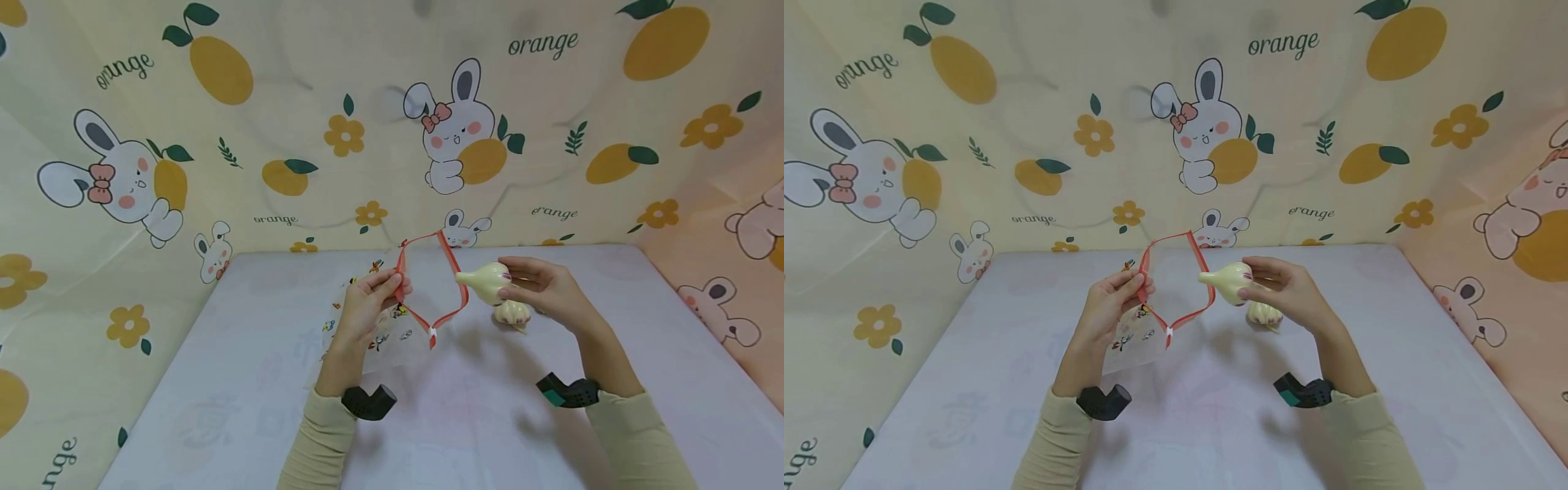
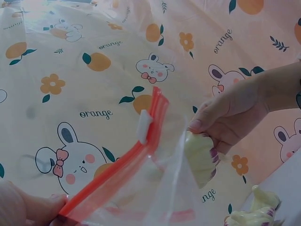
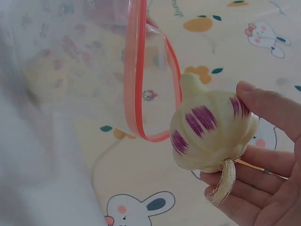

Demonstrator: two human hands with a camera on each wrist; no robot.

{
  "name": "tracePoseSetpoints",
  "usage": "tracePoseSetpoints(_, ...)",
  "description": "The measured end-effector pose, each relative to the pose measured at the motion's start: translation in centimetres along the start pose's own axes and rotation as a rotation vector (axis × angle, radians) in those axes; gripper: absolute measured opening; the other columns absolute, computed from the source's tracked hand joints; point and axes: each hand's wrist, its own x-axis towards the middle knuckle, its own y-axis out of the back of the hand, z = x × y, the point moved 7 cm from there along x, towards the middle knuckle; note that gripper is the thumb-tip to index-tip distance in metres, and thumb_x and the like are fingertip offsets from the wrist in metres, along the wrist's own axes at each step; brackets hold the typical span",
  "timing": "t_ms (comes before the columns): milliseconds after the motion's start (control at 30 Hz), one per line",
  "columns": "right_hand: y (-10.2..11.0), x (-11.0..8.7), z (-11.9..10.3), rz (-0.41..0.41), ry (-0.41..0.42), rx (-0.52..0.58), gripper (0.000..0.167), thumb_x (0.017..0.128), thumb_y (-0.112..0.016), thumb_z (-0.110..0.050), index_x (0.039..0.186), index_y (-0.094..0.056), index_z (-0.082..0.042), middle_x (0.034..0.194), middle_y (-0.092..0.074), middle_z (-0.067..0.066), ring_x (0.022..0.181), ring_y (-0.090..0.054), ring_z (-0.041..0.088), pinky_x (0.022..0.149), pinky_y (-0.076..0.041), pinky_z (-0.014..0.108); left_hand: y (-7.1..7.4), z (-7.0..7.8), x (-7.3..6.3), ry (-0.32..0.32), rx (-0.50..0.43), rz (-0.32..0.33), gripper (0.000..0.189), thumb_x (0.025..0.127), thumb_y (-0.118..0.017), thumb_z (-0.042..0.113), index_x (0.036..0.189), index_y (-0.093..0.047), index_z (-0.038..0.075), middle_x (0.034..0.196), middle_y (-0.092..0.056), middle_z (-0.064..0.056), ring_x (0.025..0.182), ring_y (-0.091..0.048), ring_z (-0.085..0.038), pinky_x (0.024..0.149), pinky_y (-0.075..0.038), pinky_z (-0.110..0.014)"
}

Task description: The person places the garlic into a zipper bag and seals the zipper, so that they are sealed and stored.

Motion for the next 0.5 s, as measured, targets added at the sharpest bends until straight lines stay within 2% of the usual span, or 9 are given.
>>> tracePoseSetpoints(200,-0.3,0.13,-0.28,-0.01,-0.028,-0.05,0.053,0.086,-0.073,-0.017,0.133,-0.054,-0.001,0.111,-0.058,-0.024,0.097,-0.059,-0.015,0.082,-0.051,0.007,0.01,-0.02,0.04,0.0,0.005,0.0,0.024,0.095,-0.057,0.007,0.114,-0.063,-0.007,0.076,-0.071,0.011,0.074,-0.071,-0.002,0.076,-0.06,-0.021)
tracePoseSetpoints(500,-0.92,0.2,-0.6,-0.034,-0.015,-0.024,0.052,0.086,-0.073,-0.015,0.133,-0.054,-0.001,0.112,-0.06,-0.02,0.099,-0.06,-0.013,0.083,-0.052,0.008,-0.06,-0.02,-0.02,0.011,0.002,0.007,0.025,0.095,-0.058,0.007,0.115,-0.063,-0.007,0.076,-0.071,0.011,0.073,-0.071,-0.002,0.075,-0.06,-0.02)
